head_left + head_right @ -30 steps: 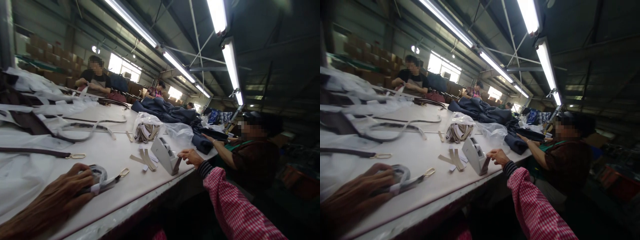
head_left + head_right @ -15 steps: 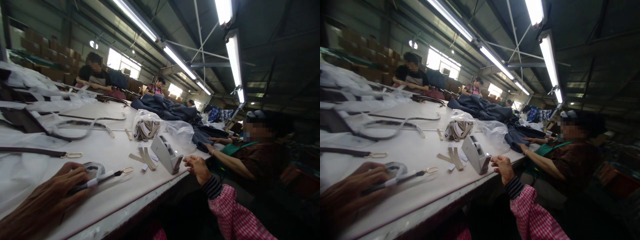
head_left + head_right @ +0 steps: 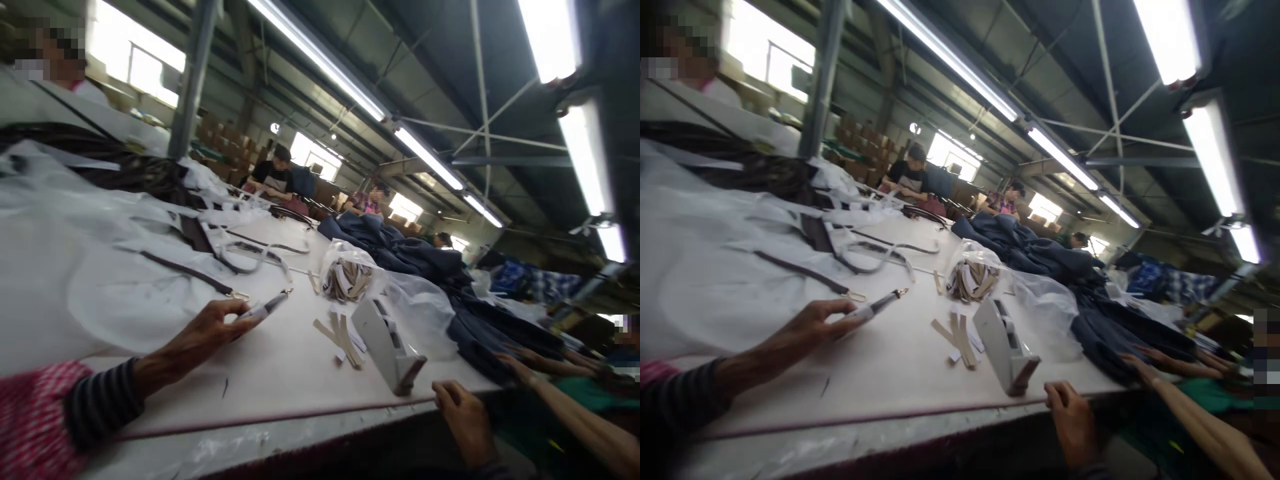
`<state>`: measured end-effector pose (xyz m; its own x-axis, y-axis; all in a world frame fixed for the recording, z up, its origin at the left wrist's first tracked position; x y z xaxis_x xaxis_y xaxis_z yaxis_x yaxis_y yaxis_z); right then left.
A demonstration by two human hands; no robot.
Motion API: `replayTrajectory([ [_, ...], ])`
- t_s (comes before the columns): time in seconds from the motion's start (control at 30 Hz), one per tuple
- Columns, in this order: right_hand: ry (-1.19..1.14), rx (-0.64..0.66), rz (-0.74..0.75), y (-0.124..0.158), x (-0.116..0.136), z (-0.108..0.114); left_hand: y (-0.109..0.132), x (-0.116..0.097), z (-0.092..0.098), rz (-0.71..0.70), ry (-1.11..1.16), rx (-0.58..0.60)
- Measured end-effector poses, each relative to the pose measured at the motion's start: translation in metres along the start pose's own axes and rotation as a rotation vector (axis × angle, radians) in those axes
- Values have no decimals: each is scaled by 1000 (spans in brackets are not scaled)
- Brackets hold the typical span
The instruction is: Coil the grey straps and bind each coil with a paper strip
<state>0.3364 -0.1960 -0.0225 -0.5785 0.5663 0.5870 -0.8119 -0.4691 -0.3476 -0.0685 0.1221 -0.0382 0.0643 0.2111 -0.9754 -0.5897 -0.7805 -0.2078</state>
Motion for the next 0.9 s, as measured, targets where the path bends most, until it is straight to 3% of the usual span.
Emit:
replayTrajectory([
  [0.07, -123, 61, -19, 11, 13, -20, -2, 3, -3, 32, 11, 23],
  [0.13, -314, 246, -29, 34, 46, -56, -3, 5, -3, 10, 6, 5],
  [0.23, -537, 525, 26, 82, 126, -110, -3, 5, -3, -66, -39, -44],
  [0.33, -685, 661, 104, 115, 207, -149, -1, 7, -3, -55, -59, -78],
  [0.43, -797, 736, 147, 124, 260, -177, 0, 6, -4, -72, -85, -83],
  [0.57, -826, 736, 123, 118, 280, -196, 2, 4, -2, -124, -113, -111],
  [0.77, -805, 781, 58, 118, 272, -205, 6, 11, -2, -128, -160, -123],
  [0.9, -800, 783, 84, 119, 268, -206, 10, 5, -5, -151, -225, -78],
])
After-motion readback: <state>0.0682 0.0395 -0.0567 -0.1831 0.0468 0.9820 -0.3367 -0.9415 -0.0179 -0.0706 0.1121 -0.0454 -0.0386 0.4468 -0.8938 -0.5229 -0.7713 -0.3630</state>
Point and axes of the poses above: each hand's wrist, its own y-axis away from the middle knuckle, its own z-axis out of the back of the hand, x = y × z, the point moved 6 cm from there along -y, towards the middle knuckle, and after that the axes turned 11 degrees about y, right-handed, at the moved point
